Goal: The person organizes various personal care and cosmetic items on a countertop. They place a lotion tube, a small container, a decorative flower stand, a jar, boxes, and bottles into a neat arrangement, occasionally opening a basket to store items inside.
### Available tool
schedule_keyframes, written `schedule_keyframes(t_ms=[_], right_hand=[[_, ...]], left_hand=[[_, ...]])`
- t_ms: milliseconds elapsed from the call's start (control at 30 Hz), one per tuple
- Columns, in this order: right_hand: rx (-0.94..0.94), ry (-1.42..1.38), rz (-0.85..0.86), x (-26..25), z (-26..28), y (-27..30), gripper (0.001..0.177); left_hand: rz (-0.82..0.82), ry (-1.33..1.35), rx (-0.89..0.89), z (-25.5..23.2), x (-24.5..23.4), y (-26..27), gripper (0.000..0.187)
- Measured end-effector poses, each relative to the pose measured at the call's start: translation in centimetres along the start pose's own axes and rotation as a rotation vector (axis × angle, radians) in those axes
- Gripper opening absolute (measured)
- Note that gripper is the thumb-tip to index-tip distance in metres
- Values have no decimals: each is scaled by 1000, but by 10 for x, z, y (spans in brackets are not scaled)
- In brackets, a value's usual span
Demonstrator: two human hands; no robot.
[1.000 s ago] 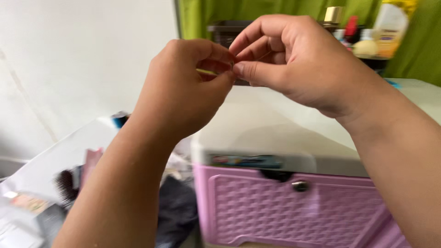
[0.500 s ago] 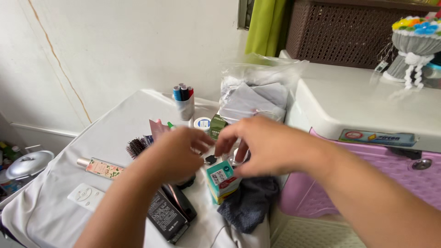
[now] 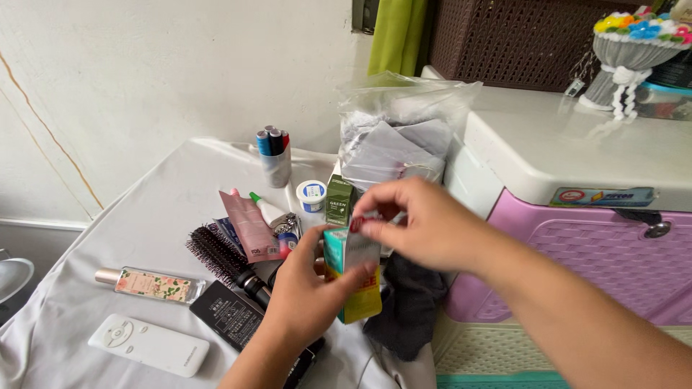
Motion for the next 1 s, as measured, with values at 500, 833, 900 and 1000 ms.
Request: schedule_keyframes(t_ms=[500, 833, 900, 1000], right_hand=[[249, 274, 89, -2, -46, -11, 37], [364, 146, -30, -23, -68, -34, 18], [338, 178, -33, -28, -66, -40, 18], [341, 119, -35, -29, -60, -47, 20]], left_hand=[[42, 541, -255, 23, -21, -26, 58], [113, 659, -257, 28, -10, -50, 61], [117, 615, -286, 26, -12, -51, 62], [180, 615, -284, 18, -9, -51, 62]])
Point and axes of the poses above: each hand's wrist, its own y-axis away from the middle knuckle, its own x-axis out of the palm, z = x × y, the point moved 9 cm from there along -y, towards the middle knuckle, and after that the axes turned 2 degrees about y, right-handed, at the moved point
